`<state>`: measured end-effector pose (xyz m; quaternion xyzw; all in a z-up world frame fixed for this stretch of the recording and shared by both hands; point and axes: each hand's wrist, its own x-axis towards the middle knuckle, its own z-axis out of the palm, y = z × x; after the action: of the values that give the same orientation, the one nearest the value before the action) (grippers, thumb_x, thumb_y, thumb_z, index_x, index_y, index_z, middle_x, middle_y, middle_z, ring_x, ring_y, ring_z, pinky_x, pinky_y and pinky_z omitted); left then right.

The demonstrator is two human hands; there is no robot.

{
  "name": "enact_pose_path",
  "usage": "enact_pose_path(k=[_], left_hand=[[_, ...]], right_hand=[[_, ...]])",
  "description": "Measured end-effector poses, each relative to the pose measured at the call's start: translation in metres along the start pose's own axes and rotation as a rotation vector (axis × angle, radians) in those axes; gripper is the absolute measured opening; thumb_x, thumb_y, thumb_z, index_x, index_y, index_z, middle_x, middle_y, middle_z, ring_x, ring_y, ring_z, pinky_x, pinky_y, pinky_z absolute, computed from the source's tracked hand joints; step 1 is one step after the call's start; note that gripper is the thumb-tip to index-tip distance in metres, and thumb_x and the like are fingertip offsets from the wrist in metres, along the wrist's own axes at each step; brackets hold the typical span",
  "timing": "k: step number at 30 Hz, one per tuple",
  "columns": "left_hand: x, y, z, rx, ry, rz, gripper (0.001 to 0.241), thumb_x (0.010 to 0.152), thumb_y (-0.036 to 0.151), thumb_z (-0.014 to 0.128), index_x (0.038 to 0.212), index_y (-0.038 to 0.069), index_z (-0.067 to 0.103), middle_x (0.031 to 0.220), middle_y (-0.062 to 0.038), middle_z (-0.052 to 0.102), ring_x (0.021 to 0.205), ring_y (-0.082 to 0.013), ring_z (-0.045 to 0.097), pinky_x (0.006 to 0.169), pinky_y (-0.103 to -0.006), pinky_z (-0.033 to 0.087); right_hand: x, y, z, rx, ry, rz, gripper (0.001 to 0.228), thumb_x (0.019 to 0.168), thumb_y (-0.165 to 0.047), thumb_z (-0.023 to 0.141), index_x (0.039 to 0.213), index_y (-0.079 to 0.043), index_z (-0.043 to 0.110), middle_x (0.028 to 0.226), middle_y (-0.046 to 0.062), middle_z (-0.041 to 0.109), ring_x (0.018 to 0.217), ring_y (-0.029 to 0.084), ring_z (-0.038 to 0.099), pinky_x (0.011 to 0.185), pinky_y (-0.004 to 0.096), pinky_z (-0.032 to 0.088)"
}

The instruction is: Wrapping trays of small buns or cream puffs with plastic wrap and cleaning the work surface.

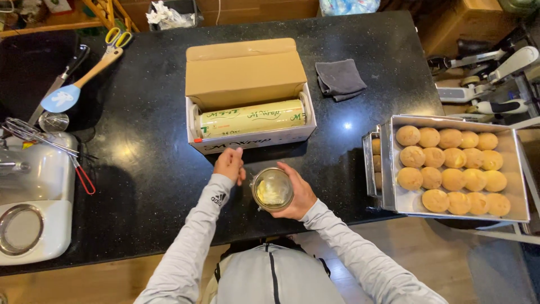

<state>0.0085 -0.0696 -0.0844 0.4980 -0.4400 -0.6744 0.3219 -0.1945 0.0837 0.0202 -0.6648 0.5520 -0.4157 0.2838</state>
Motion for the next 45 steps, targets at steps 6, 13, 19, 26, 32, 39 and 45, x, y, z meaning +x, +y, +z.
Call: enact_pose_path(k=[6,13,19,26,32,39,45], left_hand=[[-0.034,0.009,0.007,0.474,-0.240,-0.210,0.052,0.107,0.049,0.040,0.078,0.012,0.060,0.063,-0.002,0.057,0.049,-0.0112,0.052,0.041,-0.0296,0.038],[-0.040,-0.011,0.010,0.311,-0.317,0.185,0.039,0.109,0.037,0.050,0.083,0.008,0.049,0.068,0.002,0.048,0.061,-0.0082,0.046,0.055,-0.0286,0.041],[-0.059,0.038,0.015,0.553,-0.223,0.479,0.030,0.105,0.028,0.052,0.087,0.004,0.049,0.064,-0.006,0.056,0.056,-0.0177,0.055,0.054,-0.0344,0.045],[-0.042,0.018,-0.003,0.527,-0.178,0.153,0.051,0.113,0.036,0.043,0.077,0.002,0.056,0.060,-0.008,0.060,0.052,-0.0167,0.059,0.054,-0.0347,0.049],[-0.081,0.051,0.007,0.535,-0.334,0.359,0.037,0.108,0.030,0.046,0.085,0.003,0.053,0.066,-0.008,0.062,0.060,-0.0201,0.061,0.059,-0.0359,0.049],[-0.086,0.046,0.014,0.639,-0.243,0.490,0.022,0.106,0.018,0.049,0.092,0.001,0.049,0.073,-0.018,0.055,0.067,-0.0382,0.056,0.062,-0.0421,0.047],[-0.089,0.042,0.024,0.578,-0.121,0.728,0.019,0.108,0.015,0.043,0.096,0.001,0.049,0.080,-0.017,0.058,0.074,-0.0399,0.059,0.067,-0.0410,0.047]], right_hand=[[0.001,0.005,0.000,0.028,-0.032,-0.040,0.113,0.057,-0.026,0.098,0.149,0.001,0.038,0.132,0.018,0.063,0.122,0.032,0.066,0.106,0.038,0.052],[0.000,0.004,0.000,0.015,-0.026,-0.014,0.112,0.057,-0.026,0.098,0.148,-0.001,0.039,0.132,0.017,0.062,0.121,0.031,0.067,0.104,0.037,0.053],[0.000,0.006,0.000,0.017,-0.031,-0.012,0.111,0.056,-0.026,0.098,0.148,-0.001,0.040,0.132,0.017,0.062,0.120,0.031,0.067,0.103,0.037,0.054],[0.000,0.006,-0.001,0.025,-0.030,-0.050,0.112,0.056,-0.024,0.098,0.148,-0.001,0.039,0.132,0.018,0.062,0.121,0.032,0.066,0.104,0.038,0.053],[0.000,0.007,-0.001,0.008,-0.023,-0.034,0.112,0.054,-0.025,0.098,0.147,-0.001,0.040,0.131,0.017,0.062,0.119,0.032,0.067,0.103,0.037,0.053],[0.001,0.003,-0.002,0.019,-0.020,-0.045,0.110,0.057,-0.025,0.098,0.148,-0.002,0.040,0.133,0.017,0.062,0.121,0.031,0.067,0.104,0.037,0.053],[0.001,0.001,-0.004,0.008,-0.014,-0.026,0.109,0.056,-0.025,0.098,0.146,-0.002,0.042,0.132,0.017,0.062,0.119,0.032,0.067,0.103,0.037,0.054]])
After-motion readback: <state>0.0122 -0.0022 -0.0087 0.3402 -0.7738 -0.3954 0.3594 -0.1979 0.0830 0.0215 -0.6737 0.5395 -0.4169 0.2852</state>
